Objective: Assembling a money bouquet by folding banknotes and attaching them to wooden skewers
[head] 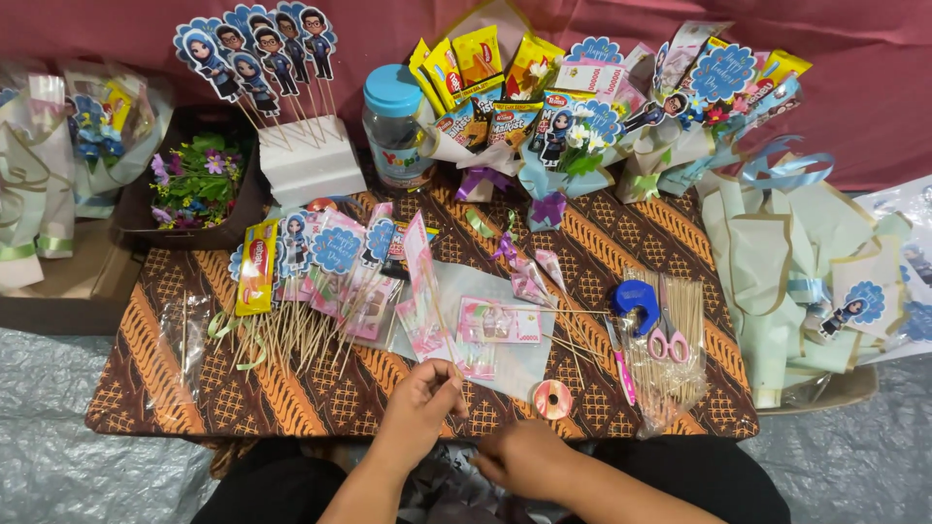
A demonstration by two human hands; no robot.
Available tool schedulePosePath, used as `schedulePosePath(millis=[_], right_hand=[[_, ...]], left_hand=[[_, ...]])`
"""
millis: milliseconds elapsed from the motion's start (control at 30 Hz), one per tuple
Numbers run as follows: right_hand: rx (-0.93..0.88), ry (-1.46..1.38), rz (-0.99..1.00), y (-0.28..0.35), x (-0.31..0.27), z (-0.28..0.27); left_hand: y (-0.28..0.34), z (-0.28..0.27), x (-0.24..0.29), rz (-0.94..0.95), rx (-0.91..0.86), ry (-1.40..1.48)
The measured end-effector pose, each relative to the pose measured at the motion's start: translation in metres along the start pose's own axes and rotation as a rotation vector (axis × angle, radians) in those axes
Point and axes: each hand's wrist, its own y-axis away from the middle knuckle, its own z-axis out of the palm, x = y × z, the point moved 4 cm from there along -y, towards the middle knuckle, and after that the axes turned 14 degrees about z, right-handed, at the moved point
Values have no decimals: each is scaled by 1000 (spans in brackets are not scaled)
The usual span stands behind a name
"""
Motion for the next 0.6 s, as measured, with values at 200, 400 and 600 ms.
schedulePosePath(millis=[200, 400, 600], right_hand=[[420, -819, 51, 6, 6, -74], [477, -683, 27, 16, 4, -82], [293, -658, 79, 19, 16, -66]], left_hand=[[6, 33, -37, 87, -217, 100], [5, 39, -18, -144, -196, -275], [-2, 35, -15, 78, 92, 70]])
